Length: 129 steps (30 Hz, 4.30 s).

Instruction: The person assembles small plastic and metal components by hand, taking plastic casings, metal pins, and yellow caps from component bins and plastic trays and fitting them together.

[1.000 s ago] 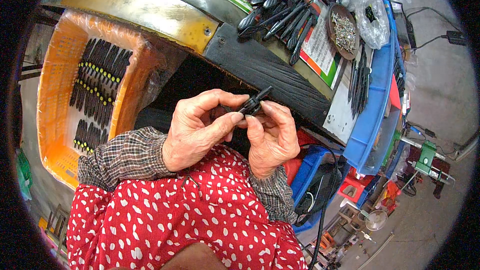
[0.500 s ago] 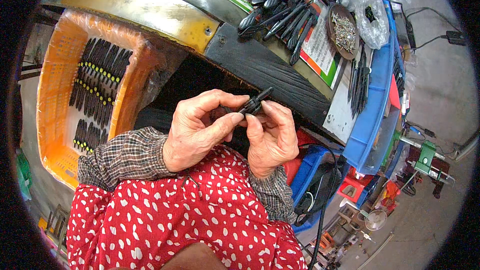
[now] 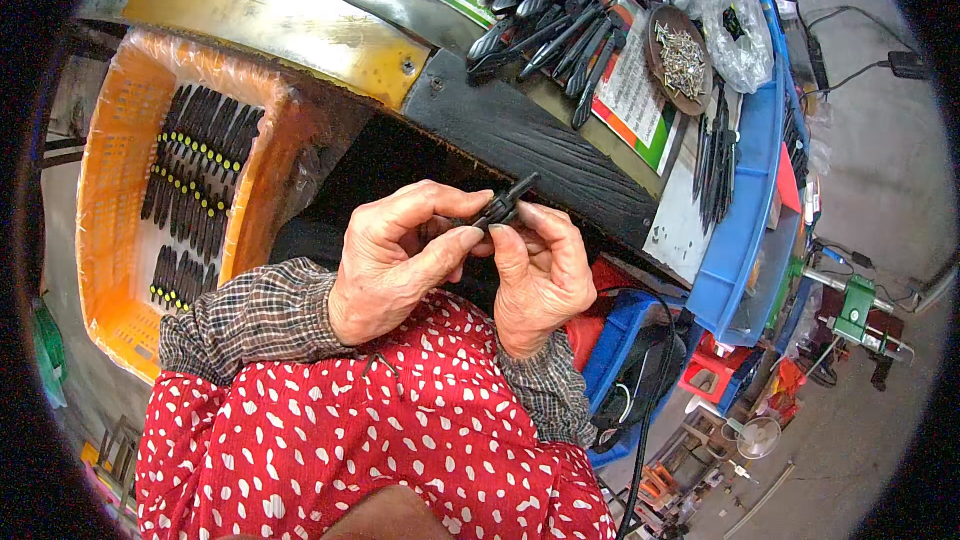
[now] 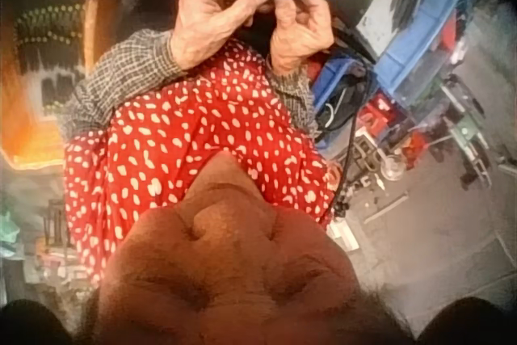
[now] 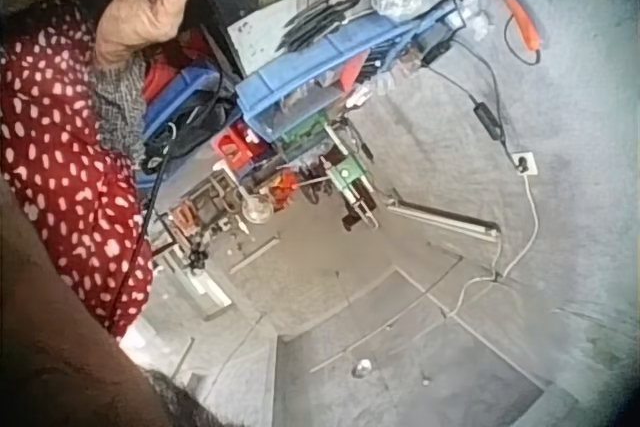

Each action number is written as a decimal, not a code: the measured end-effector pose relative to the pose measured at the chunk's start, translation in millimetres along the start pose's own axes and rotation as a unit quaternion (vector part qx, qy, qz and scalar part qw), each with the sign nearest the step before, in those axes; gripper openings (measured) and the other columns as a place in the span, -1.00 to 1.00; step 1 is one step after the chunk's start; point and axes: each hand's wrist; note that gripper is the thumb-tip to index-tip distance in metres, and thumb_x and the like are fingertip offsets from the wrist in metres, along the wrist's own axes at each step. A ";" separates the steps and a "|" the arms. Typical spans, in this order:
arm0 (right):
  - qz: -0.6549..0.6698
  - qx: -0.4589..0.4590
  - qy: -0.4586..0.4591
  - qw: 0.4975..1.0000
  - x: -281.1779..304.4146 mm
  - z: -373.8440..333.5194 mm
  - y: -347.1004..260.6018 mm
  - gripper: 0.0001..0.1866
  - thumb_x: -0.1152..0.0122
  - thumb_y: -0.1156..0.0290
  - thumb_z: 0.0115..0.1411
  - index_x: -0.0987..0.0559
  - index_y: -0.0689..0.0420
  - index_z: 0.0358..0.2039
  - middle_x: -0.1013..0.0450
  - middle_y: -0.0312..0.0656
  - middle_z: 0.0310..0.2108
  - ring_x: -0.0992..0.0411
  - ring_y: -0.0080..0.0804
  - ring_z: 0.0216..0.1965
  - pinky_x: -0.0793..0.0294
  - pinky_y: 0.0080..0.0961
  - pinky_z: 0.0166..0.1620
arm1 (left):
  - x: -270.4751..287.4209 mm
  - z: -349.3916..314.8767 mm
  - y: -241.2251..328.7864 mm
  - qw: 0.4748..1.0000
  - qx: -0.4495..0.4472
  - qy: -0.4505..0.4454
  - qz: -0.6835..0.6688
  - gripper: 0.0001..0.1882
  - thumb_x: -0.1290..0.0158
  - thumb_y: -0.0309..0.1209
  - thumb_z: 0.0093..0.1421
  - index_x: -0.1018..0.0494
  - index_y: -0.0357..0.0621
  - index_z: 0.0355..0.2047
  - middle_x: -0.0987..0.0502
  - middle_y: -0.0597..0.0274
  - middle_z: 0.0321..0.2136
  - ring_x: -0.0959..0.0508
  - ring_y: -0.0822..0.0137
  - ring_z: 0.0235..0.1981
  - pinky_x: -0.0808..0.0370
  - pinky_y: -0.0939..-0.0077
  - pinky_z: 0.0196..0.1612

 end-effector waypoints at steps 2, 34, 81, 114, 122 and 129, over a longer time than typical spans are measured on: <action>-0.057 0.010 -0.008 0.998 0.0 -0.8 0.1 -0.81 -0.21 0.67 0.06 -0.47 0.38 -0.27 -0.45 -0.11 -0.34 -0.49 -0.46 -0.44 -0.55 -0.60 -0.40 | 0.6 -1.1 0.0 1.000 0.005 0.000 -0.006 -0.72 -0.04 -0.62 0.16 -0.45 -0.28 -0.09 -0.47 0.27 -0.36 -0.45 0.63 -0.53 -0.38 0.80 -0.52; -0.092 0.054 -0.012 0.994 2.7 -6.8 -11.3 -0.75 -0.28 0.47 0.10 -0.47 0.33 -0.26 -0.45 -0.20 -0.40 -0.48 -0.55 -0.45 -0.50 -0.66 -0.40 | -4.6 -13.9 14.0 0.996 0.046 -0.009 -0.071 -0.73 -0.05 -0.62 0.14 -0.47 -0.29 -0.11 -0.47 0.25 -0.33 -0.45 0.64 -0.52 -0.39 0.81 -0.52; -0.040 -0.127 -0.140 0.981 8.9 6.6 -32.7 -0.47 -0.22 0.16 0.16 -0.33 0.26 -0.01 -0.39 -0.36 -0.51 -0.28 -0.75 -0.59 -0.24 -0.79 -0.57 | -6.2 -18.7 17.2 0.998 0.039 -0.020 -0.048 -0.75 -0.04 -0.62 0.15 -0.46 -0.31 -0.12 -0.47 0.28 -0.38 -0.43 0.64 -0.55 -0.34 0.79 -0.55; -0.029 -0.087 -0.158 0.983 4.7 -2.7 -37.1 -0.38 -0.27 0.26 0.12 -0.21 0.21 0.09 -0.34 -0.31 -0.39 -0.33 -0.72 -0.47 -0.32 -0.81 -0.45 | -4.1 -24.6 22.6 0.998 0.021 -0.032 -0.047 -0.75 -0.01 -0.64 0.17 -0.45 -0.31 -0.12 -0.44 0.34 -0.45 -0.37 0.67 -0.59 -0.29 0.81 -0.57; -0.021 -0.079 -0.140 0.987 3.4 -4.4 -39.4 -0.34 -0.33 0.28 0.08 -0.20 0.23 0.08 -0.36 -0.28 -0.35 -0.37 -0.68 -0.43 -0.35 -0.80 -0.41 | -1.2 -25.8 22.7 0.998 0.016 -0.039 -0.042 -0.75 0.02 -0.64 0.20 -0.43 -0.31 -0.10 -0.44 0.37 -0.52 -0.34 0.67 -0.61 -0.27 0.78 -0.59; 0.020 -0.064 -0.102 0.993 11.2 4.8 -33.7 -0.48 -0.29 0.32 0.11 -0.28 0.27 -0.03 -0.37 -0.30 -0.40 -0.35 -0.70 -0.48 -0.35 -0.80 -0.48 | -1.1 -25.3 23.2 0.999 0.012 -0.027 -0.021 -0.75 0.03 -0.62 0.21 -0.43 -0.31 -0.09 -0.44 0.38 -0.54 -0.33 0.67 -0.61 -0.26 0.79 -0.59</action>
Point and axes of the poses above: each hand's wrist, its own z-axis towards the middle knuckle, its own x-axis out of the back of the hand, y = z × x
